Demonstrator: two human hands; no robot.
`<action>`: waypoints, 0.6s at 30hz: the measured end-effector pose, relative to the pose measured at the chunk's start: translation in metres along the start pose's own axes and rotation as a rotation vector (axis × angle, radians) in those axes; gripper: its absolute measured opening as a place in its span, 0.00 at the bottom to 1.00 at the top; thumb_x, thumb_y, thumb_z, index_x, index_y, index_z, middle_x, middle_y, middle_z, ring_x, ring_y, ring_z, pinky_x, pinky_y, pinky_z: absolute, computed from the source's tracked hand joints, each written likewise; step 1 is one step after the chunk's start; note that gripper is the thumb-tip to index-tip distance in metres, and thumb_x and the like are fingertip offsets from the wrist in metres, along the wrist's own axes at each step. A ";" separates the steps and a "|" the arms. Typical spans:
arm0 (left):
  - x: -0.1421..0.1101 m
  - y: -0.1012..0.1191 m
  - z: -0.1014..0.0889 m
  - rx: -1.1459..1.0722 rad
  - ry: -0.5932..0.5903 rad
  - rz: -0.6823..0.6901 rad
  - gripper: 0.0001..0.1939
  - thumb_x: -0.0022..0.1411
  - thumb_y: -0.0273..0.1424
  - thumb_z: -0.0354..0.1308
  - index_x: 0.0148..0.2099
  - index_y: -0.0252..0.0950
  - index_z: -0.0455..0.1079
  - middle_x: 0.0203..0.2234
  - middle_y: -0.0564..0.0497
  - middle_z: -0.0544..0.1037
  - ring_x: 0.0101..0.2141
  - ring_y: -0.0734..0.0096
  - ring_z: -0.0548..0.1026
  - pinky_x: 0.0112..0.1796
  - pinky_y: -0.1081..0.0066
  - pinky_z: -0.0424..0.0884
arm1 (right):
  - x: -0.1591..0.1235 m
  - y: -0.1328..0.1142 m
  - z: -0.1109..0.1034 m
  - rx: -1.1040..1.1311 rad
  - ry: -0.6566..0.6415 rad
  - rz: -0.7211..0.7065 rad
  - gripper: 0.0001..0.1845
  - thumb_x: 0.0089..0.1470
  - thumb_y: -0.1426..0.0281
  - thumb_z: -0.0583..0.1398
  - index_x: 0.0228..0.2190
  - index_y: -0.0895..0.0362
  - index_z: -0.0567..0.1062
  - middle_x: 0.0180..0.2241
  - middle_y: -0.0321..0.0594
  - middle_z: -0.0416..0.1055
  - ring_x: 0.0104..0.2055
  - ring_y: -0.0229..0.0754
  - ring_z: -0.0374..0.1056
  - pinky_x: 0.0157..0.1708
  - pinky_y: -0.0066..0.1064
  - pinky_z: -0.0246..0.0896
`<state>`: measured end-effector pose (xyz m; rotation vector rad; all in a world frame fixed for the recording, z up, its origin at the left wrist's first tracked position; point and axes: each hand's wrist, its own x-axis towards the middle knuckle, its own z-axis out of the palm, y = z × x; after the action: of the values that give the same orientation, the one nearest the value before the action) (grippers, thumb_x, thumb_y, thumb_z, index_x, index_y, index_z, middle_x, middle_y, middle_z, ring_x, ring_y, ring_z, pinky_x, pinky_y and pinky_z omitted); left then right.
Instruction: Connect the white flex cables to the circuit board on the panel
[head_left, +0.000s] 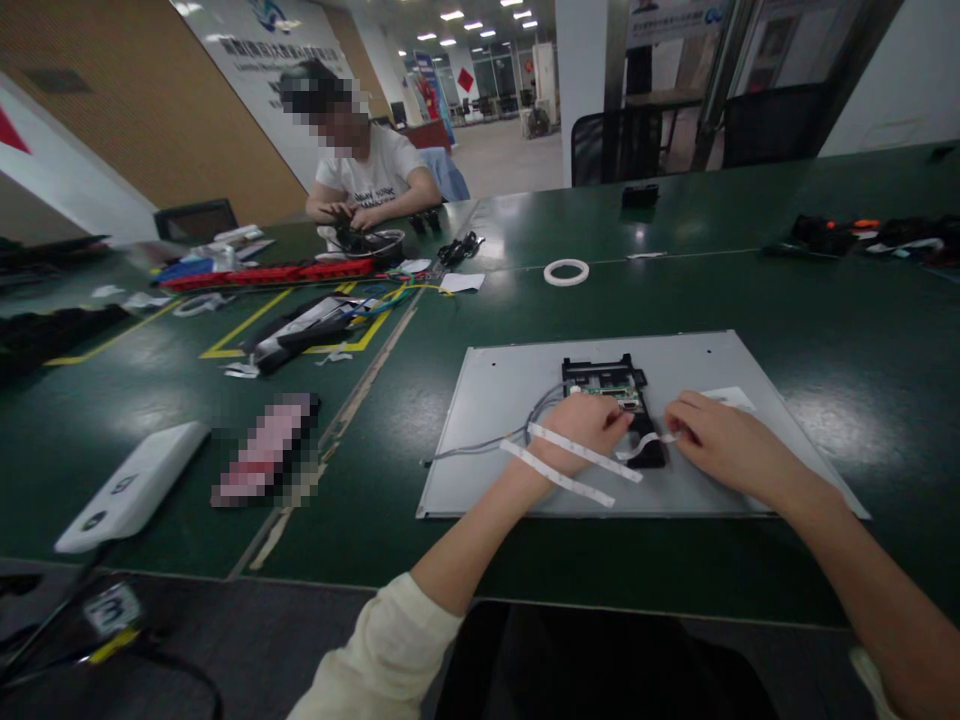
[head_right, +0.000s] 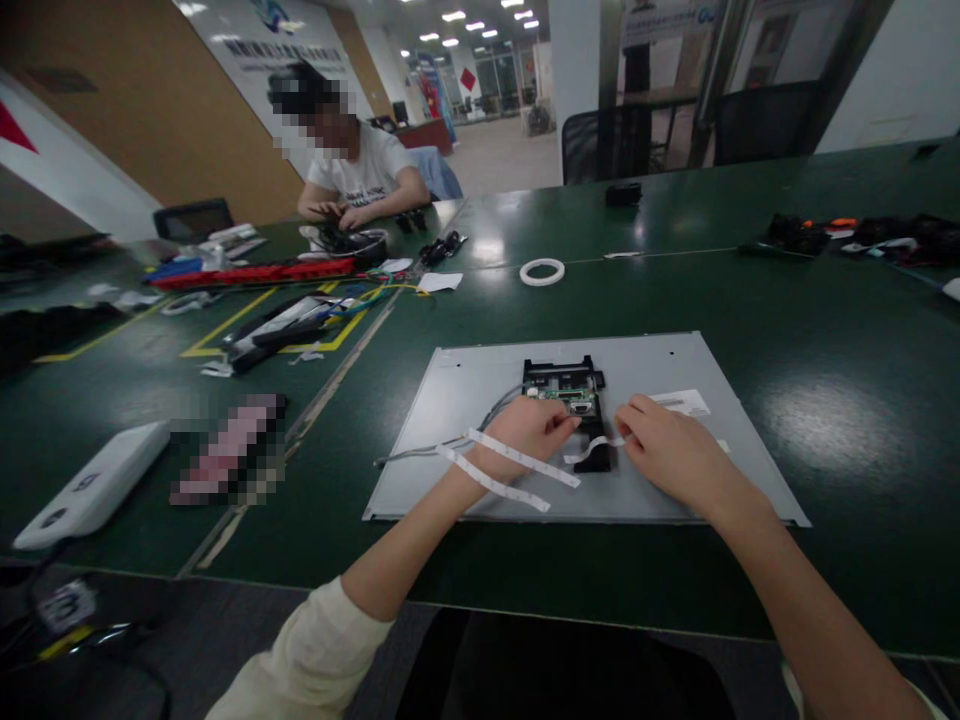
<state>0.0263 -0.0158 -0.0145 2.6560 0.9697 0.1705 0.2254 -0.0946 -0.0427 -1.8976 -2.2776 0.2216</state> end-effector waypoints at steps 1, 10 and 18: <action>0.000 0.000 -0.001 0.004 -0.005 0.002 0.19 0.63 0.39 0.45 0.30 0.34 0.72 0.21 0.50 0.72 0.22 0.73 0.66 0.26 0.72 0.61 | 0.000 0.000 0.000 0.000 0.001 0.002 0.06 0.53 0.75 0.50 0.32 0.55 0.66 0.34 0.37 0.63 0.31 0.37 0.61 0.26 0.29 0.45; -0.004 0.003 0.001 0.021 -0.218 -0.047 0.29 0.62 0.47 0.43 0.21 0.33 0.71 0.13 0.49 0.68 0.18 0.71 0.66 0.23 0.71 0.59 | 0.000 0.001 -0.001 0.006 -0.005 0.010 0.06 0.56 0.73 0.50 0.32 0.55 0.66 0.35 0.37 0.64 0.31 0.37 0.61 0.25 0.29 0.45; -0.004 0.004 0.002 -0.243 -0.290 -0.111 0.19 0.59 0.38 0.49 0.22 0.34 0.69 0.12 0.55 0.69 0.15 0.78 0.66 0.21 0.76 0.60 | -0.001 0.000 -0.002 0.025 -0.012 0.019 0.07 0.57 0.73 0.49 0.32 0.54 0.66 0.34 0.37 0.64 0.31 0.37 0.61 0.26 0.29 0.45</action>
<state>0.0261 -0.0213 -0.0156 2.3185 0.9312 -0.1125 0.2262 -0.0956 -0.0412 -1.9112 -2.2548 0.2624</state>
